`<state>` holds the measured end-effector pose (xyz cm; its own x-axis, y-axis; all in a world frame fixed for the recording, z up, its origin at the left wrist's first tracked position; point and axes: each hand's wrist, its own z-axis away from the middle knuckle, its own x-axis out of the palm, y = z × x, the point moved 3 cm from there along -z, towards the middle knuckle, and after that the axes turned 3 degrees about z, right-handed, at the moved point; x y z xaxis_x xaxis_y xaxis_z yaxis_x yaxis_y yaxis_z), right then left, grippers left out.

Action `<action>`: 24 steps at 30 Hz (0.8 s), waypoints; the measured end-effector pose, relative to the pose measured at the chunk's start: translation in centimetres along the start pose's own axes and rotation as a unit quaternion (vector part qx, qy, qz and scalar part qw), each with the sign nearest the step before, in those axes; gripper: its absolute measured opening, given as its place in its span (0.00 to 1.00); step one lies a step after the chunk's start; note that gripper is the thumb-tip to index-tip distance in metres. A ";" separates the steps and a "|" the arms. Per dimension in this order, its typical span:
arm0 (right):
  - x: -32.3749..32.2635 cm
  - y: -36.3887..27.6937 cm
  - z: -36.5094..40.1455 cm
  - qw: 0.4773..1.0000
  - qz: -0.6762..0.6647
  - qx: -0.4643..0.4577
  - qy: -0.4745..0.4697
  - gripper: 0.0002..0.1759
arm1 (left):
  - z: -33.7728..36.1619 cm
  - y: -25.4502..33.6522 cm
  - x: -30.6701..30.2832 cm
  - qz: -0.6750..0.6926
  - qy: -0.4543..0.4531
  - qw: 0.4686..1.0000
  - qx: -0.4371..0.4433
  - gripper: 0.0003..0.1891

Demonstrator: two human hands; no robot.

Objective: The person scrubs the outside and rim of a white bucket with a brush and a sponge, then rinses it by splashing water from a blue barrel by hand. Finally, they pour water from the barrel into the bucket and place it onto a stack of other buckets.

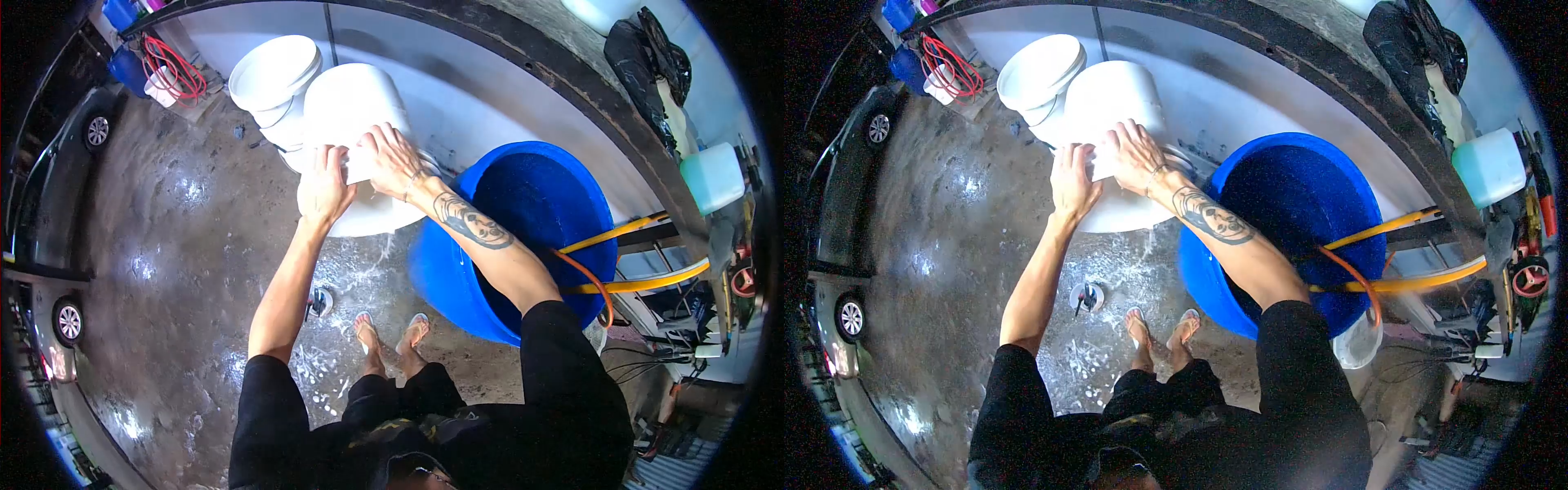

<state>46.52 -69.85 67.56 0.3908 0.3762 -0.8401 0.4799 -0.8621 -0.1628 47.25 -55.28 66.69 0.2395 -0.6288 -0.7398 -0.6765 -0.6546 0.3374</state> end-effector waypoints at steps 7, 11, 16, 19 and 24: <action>-12.2 5.4 9.1 0.930 -0.138 0.160 0.302 0.19 | 3.6 -4.6 -0.1 0.064 0.165 0.983 -0.043 0.20; -6.8 20.7 29.2 0.387 -0.608 0.599 0.350 0.12 | 2.5 -3.9 -0.4 0.094 0.199 0.974 -0.048 0.17; 6.3 23.3 55.7 0.371 -0.553 0.699 0.260 0.20 | 0.3 -2.2 -0.3 0.058 0.188 0.980 -0.006 0.19; 8.6 22.2 60.1 0.279 -0.517 0.721 0.368 0.23 | -0.6 -2.0 -0.3 0.092 0.155 0.983 -0.038 0.21; 3.5 22.2 41.6 0.292 -0.869 0.362 0.169 0.23 | -2.7 -1.1 0.2 0.036 0.116 0.992 0.035 0.27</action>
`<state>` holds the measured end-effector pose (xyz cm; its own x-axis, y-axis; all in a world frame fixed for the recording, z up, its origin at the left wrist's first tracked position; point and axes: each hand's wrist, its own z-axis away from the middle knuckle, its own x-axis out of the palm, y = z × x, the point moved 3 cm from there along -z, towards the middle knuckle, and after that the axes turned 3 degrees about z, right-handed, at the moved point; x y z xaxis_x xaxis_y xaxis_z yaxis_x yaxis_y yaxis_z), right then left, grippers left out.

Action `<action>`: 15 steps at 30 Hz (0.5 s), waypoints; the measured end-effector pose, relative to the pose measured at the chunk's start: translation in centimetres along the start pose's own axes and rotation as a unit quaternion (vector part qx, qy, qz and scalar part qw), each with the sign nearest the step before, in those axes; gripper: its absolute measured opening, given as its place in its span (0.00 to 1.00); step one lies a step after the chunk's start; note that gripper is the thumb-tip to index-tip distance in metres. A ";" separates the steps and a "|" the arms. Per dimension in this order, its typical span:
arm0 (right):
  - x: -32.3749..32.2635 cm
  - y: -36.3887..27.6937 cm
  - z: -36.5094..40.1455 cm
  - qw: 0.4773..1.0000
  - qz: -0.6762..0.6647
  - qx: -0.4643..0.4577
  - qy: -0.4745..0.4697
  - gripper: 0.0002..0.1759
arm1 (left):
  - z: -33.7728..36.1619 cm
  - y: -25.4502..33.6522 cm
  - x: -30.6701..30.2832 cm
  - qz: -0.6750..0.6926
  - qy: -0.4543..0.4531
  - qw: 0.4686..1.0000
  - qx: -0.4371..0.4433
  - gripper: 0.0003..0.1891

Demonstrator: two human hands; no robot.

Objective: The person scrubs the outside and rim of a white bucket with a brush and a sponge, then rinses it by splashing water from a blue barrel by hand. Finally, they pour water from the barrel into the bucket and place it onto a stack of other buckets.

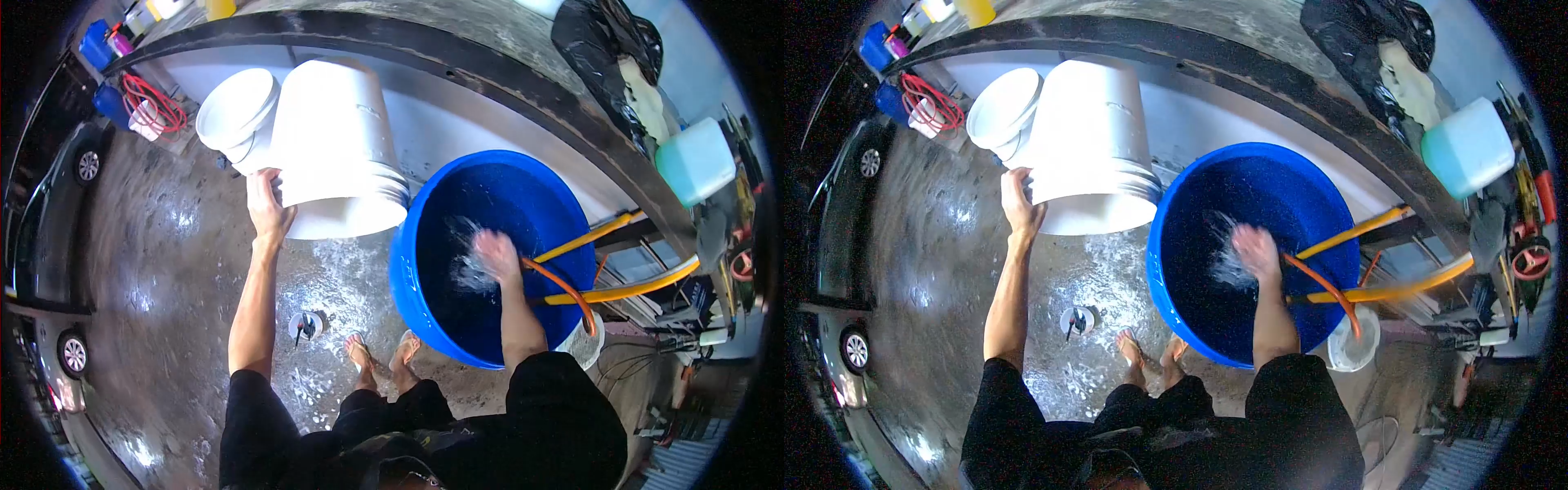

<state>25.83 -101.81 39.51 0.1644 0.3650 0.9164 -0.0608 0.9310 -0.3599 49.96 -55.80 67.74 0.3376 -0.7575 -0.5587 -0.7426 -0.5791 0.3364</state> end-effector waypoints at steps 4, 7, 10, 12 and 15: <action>29.9 -1.2 -5.2 0.983 0.153 0.020 0.100 0.28 | -1.0 -0.3 2.8 0.017 -0.019 1.000 0.001 0.27; 35.8 -1.7 -7.1 0.982 0.170 -0.011 -0.079 0.29 | -2.5 -0.4 5.6 -0.002 -0.040 0.999 -0.014 0.29; 32.3 -2.1 -6.1 0.979 0.174 -0.097 0.053 0.26 | -3.1 -0.9 6.8 0.004 -0.078 0.996 -0.038 0.29; 24.6 -2.0 -4.5 0.970 0.148 -0.108 0.157 0.25 | -3.2 -0.9 6.7 -0.002 -0.090 0.995 -0.034 0.29; 10.9 -0.7 -0.2 0.948 0.069 -0.072 0.302 0.28 | -2.5 -1.3 6.1 0.001 -0.081 0.996 -0.048 0.30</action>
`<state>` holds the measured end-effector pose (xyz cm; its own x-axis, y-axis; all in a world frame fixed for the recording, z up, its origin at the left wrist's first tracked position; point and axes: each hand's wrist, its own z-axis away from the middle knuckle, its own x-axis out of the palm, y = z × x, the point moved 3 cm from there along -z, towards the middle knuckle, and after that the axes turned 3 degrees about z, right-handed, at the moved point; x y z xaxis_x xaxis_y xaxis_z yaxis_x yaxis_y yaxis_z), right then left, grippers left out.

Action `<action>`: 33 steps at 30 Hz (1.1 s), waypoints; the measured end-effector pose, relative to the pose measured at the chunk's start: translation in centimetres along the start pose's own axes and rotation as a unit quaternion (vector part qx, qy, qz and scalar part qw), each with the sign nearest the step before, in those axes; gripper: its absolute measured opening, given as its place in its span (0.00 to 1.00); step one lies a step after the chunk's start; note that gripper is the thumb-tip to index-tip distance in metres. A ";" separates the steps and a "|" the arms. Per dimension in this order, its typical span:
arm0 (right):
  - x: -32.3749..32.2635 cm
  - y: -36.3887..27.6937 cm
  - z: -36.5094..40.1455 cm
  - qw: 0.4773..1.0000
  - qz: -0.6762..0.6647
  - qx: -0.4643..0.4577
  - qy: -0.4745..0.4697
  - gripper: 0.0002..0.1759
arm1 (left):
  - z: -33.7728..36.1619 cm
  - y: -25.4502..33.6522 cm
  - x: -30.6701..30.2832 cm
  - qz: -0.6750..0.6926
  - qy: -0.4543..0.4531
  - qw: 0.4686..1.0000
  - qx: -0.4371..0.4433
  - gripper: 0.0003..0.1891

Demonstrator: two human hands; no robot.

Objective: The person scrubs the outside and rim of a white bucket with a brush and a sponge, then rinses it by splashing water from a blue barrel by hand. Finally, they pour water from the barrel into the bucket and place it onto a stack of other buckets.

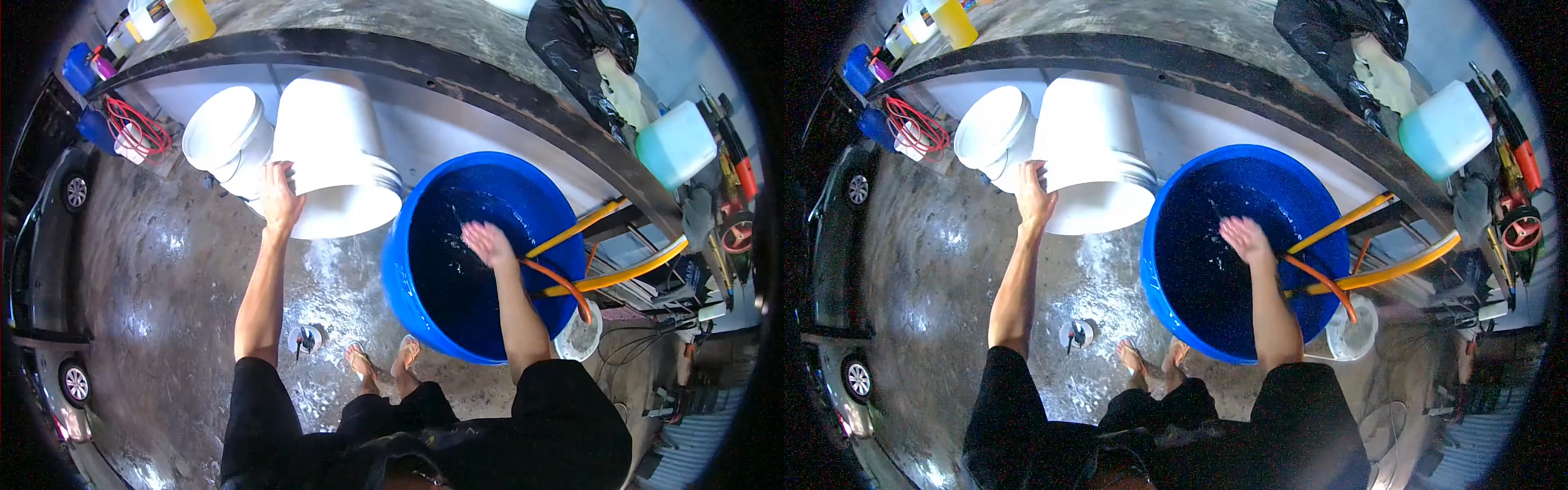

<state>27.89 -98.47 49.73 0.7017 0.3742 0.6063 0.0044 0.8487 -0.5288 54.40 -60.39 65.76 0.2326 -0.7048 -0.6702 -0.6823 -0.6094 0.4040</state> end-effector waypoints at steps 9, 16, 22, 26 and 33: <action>-21.6 6.6 -5.5 0.982 -0.028 -0.031 0.184 0.16 | 3.3 -3.1 -3.4 0.064 0.164 0.984 -0.009 0.21; 16.8 -1.8 5.3 0.979 0.000 -0.021 -0.205 0.24 | 2.1 -1.8 -3.1 0.086 0.142 0.986 -0.003 0.22; 28.4 -1.6 8.6 0.925 0.146 -0.058 -0.345 0.25 | 0.1 -0.5 -2.0 0.063 0.169 0.983 0.031 0.20; 20.4 -3.6 5.9 0.953 0.154 -0.165 -0.201 0.27 | 0.5 -1.2 -2.0 0.115 0.178 0.977 -0.033 0.18; -10.8 1.6 -2.0 0.982 0.038 0.094 0.158 0.22 | 2.2 -2.9 -3.8 0.071 0.270 0.960 0.003 0.14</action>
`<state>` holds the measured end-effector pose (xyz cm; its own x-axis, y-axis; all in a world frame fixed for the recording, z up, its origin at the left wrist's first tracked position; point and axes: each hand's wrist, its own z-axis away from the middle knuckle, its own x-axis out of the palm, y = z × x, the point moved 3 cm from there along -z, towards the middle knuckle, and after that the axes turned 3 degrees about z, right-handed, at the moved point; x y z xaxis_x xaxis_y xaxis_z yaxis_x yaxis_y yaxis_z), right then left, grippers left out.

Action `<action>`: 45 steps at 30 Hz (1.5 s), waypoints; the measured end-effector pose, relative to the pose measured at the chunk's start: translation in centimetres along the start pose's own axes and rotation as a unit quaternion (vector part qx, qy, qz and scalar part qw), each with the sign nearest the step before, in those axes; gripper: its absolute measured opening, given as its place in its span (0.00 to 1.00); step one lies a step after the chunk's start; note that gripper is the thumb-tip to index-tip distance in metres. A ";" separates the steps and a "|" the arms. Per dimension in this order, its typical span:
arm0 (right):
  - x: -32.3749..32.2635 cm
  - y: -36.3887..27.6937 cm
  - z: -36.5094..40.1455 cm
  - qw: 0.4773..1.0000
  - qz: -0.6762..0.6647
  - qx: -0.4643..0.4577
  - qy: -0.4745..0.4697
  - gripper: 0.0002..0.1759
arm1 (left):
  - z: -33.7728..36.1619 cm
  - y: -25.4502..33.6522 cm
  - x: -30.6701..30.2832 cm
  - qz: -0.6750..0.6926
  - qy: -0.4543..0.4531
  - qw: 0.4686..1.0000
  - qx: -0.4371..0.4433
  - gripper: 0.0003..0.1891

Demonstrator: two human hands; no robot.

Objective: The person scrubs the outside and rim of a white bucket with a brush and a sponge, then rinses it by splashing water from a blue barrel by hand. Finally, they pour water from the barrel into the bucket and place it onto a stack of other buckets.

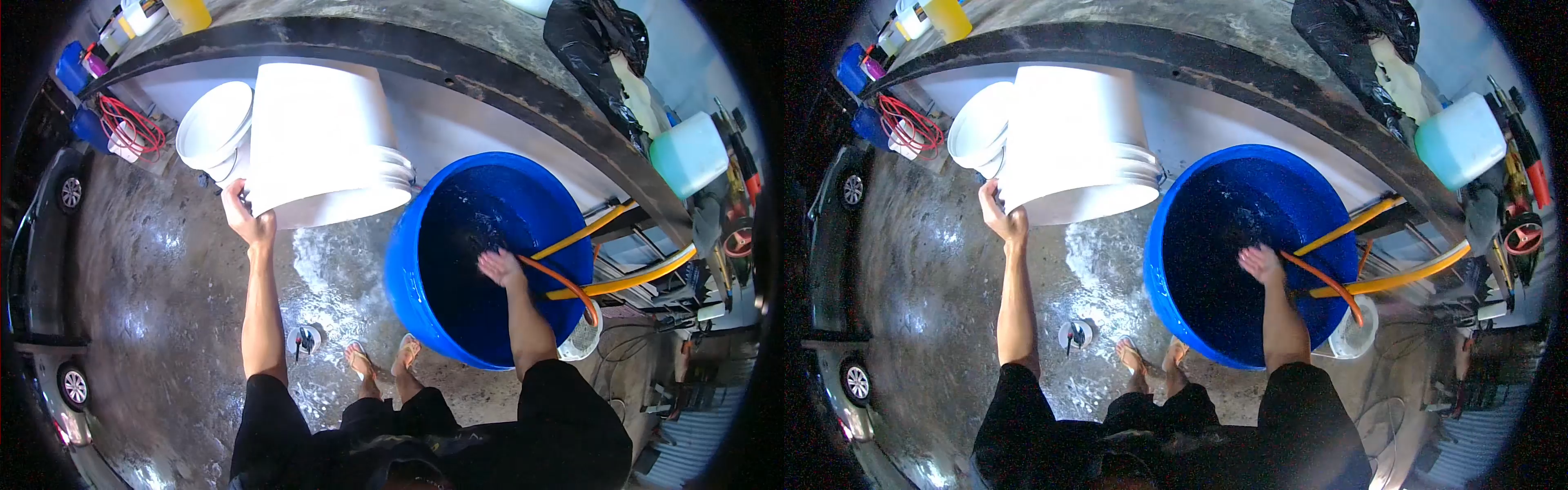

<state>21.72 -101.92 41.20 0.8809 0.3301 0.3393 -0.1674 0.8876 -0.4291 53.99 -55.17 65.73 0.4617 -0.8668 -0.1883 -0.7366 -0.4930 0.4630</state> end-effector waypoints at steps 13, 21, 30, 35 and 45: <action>20.8 -5.6 14.6 0.942 0.077 -0.039 -0.325 0.24 | 2.0 0.6 0.7 0.003 -0.034 0.990 0.133 0.22; 36.4 -6.1 27.1 0.843 0.178 -0.195 -0.469 0.27 | 0.5 2.9 5.9 0.005 -0.130 0.972 0.194 0.24; 2.0 -5.0 2.0 0.998 -0.030 -0.033 -0.050 0.24 | 0.5 2.0 3.9 0.025 -0.088 0.989 0.117 0.32; -7.7 1.3 -4.5 0.986 0.054 -0.015 0.157 0.26 | -0.6 3.2 1.4 0.001 -0.026 0.996 0.089 0.27; 22.7 -4.3 12.9 0.896 0.129 0.015 -0.426 0.23 | 0.6 3.1 1.7 -0.004 -0.094 0.989 0.111 0.30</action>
<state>36.71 -94.12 61.57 0.1567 0.6391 0.7530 -0.3400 0.7507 -0.5664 52.25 -58.21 66.32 0.3840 -0.8508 -0.3586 -0.8328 -0.4869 0.2633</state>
